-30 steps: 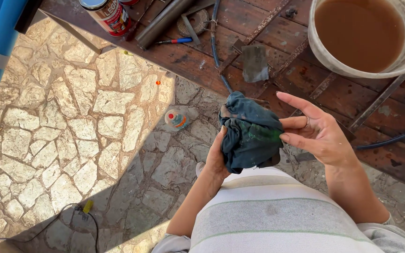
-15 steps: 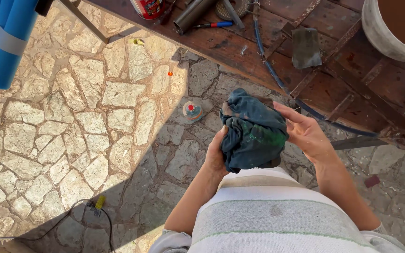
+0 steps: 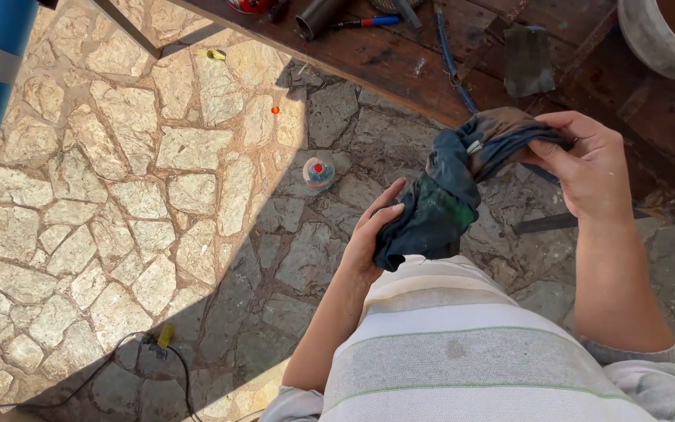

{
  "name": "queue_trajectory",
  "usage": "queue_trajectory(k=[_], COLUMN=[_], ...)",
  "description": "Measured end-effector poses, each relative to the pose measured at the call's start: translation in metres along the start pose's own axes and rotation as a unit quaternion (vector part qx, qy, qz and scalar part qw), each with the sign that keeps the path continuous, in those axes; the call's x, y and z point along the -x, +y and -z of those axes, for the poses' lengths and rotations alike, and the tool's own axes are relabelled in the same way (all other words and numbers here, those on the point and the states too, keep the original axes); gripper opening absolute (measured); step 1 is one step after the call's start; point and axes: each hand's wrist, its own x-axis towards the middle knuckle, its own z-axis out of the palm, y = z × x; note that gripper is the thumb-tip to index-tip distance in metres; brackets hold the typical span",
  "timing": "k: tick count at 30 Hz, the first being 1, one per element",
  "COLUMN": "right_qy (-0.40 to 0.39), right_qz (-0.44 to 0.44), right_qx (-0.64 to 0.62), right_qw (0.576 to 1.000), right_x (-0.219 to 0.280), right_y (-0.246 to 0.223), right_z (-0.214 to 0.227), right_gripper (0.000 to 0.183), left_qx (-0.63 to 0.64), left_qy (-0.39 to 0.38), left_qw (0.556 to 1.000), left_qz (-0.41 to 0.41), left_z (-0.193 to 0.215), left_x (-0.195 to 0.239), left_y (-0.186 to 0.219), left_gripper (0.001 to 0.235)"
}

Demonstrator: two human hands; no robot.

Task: Cleaning and sanding a metal frame on a workbench using a cloth and sanding block

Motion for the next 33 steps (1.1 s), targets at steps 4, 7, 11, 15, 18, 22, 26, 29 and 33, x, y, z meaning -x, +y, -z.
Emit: queue_trajectory(k=[4, 7, 11, 15, 18, 22, 26, 29, 33], right_qy=[0.007, -0.048, -0.218, -0.346, -0.318, -0.133, -0.065, -0.038, 0.027], right_qz=[0.072, 0.231, 0.386, 0.417, 0.357, 0.338, 0.246, 0.217, 0.170], right_qx=[0.082, 0.168, 0.239, 0.168, 0.134, 0.131, 0.237, 0.258, 0.242], right_qw=[0.994, 0.957, 0.864, 0.823, 0.868, 0.922, 0.938, 0.941, 0.955], right_x=[-0.008, -0.002, 0.023, 0.043, 0.031, 0.002, -0.028, -0.040, -0.058], right_y=[-0.039, -0.071, -0.085, -0.052, -0.062, -0.045, -0.014, 0.014, 0.047], right_z=[-0.033, -0.060, -0.090, -0.109, -0.082, -0.040, 0.007, 0.041, 0.082], right_gripper=[0.024, 0.024, 0.046, 0.026, 0.025, 0.032, 0.095, 0.083, 0.059], left_qx=[0.048, 0.081, 0.170, 0.175, 0.072, -0.036, -0.166, -0.167, -0.072], left_qy=[0.032, 0.062, -0.062, -0.083, 0.078, 0.080, 0.017, 0.056, 0.188], left_qw=[0.997, 0.992, 0.981, 0.976, 0.983, 0.975, 0.960, 0.959, 0.948], left_qz=[-0.048, -0.076, -0.072, -0.095, -0.151, -0.205, -0.224, -0.222, -0.246], left_z=[0.011, 0.016, 0.012, 0.003, -0.018, -0.040, -0.057, -0.052, -0.052], left_x=[-0.013, -0.021, -0.026, -0.044, -0.065, -0.088, -0.109, -0.127, -0.128], left_y=[-0.001, 0.001, 0.000, -0.027, -0.023, -0.032, -0.052, -0.063, -0.054], left_gripper=[0.052, 0.052, 0.063, 0.061, 0.039, 0.031, 0.015, 0.014, 0.025])
